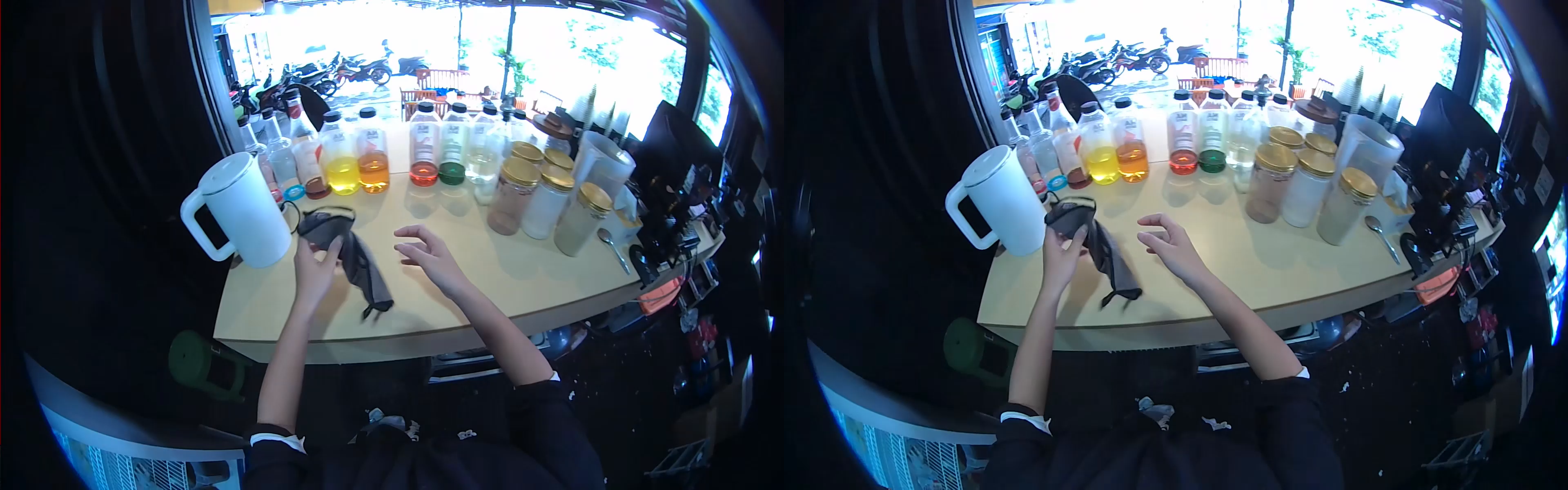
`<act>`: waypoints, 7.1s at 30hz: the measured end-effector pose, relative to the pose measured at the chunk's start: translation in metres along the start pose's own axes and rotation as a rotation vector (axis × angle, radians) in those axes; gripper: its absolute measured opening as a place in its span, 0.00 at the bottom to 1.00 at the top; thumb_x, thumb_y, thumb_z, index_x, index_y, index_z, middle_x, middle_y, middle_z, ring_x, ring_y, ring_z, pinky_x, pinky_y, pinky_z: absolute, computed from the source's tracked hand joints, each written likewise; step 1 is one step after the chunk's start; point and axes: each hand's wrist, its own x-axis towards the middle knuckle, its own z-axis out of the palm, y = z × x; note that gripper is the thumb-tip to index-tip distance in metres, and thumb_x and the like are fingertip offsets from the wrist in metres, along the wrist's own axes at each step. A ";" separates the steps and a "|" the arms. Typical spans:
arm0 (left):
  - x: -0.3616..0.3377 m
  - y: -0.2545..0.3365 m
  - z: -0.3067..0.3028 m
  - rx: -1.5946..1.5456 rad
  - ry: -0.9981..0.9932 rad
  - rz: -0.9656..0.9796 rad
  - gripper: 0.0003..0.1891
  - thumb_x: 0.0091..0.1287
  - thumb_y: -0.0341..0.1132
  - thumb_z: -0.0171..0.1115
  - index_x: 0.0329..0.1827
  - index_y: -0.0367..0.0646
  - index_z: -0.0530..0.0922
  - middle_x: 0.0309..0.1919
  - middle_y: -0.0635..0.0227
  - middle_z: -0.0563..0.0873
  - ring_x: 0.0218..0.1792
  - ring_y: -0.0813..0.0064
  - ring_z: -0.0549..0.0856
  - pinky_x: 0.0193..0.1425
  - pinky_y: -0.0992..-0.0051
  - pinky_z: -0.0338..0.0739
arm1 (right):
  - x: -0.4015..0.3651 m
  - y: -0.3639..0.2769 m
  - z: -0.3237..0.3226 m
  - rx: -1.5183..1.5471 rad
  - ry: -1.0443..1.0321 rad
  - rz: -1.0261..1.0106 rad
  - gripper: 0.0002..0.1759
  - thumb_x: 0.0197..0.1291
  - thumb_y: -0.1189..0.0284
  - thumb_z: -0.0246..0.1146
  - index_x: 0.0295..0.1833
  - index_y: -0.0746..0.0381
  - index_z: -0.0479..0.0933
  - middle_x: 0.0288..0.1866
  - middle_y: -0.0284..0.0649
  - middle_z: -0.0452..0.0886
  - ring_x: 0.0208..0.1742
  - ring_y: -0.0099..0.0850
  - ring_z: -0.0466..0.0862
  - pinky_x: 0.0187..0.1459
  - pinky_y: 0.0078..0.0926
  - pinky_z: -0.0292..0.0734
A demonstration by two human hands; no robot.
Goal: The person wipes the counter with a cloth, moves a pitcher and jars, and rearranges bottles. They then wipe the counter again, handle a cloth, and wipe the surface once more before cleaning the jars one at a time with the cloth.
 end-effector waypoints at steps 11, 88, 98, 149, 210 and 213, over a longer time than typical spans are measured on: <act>0.024 -0.056 -0.078 0.526 -0.138 0.099 0.41 0.59 0.36 0.66 0.71 0.32 0.53 0.68 0.45 0.60 0.70 0.50 0.60 0.73 0.63 0.56 | 0.180 0.040 0.049 -0.420 0.226 -0.182 0.35 0.52 0.65 0.70 0.61 0.68 0.63 0.56 0.50 0.70 0.52 0.38 0.75 0.52 0.34 0.73; 0.104 0.081 0.249 -0.117 -0.413 0.628 0.24 0.66 0.33 0.60 0.65 0.46 0.66 0.50 0.50 0.78 0.50 0.52 0.79 0.53 0.61 0.72 | 0.002 -0.113 -0.144 -0.721 0.592 -0.492 0.23 0.59 0.67 0.63 0.59 0.60 0.69 0.64 0.43 0.68 0.62 0.38 0.72 0.57 0.36 0.72; 0.087 0.062 0.098 0.043 -0.287 0.655 0.26 0.60 0.29 0.62 0.62 0.37 0.66 0.58 0.53 0.73 0.62 0.55 0.72 0.66 0.62 0.66 | 0.054 -0.090 -0.047 -0.941 0.243 -0.814 0.18 0.55 0.75 0.63 0.53 0.60 0.73 0.64 0.48 0.67 0.60 0.47 0.73 0.58 0.39 0.70; 0.047 -0.041 -0.078 0.705 0.247 0.543 0.25 0.56 0.30 0.64 0.58 0.40 0.70 0.56 0.55 0.73 0.61 0.53 0.72 0.65 0.58 0.65 | 0.397 0.059 0.100 -0.340 0.232 -0.391 0.66 0.26 0.52 0.81 0.69 0.67 0.53 0.62 0.59 0.67 0.63 0.53 0.70 0.62 0.43 0.67; 0.084 -0.033 0.094 -0.161 -0.031 0.219 0.39 0.44 0.32 0.78 0.57 0.35 0.62 0.48 0.57 0.78 0.49 0.69 0.79 0.52 0.71 0.76 | 0.216 -0.081 -0.136 -0.752 0.264 -0.357 0.35 0.44 0.75 0.74 0.56 0.65 0.63 0.45 0.45 0.76 0.38 0.31 0.81 0.39 0.27 0.78; 0.084 -0.044 0.134 -0.246 -0.079 0.085 0.41 0.42 0.33 0.79 0.57 0.36 0.62 0.49 0.54 0.79 0.50 0.67 0.80 0.53 0.70 0.76 | 0.218 -0.082 -0.134 -0.853 0.274 -0.451 0.34 0.44 0.76 0.74 0.55 0.62 0.62 0.46 0.46 0.75 0.37 0.32 0.81 0.38 0.29 0.78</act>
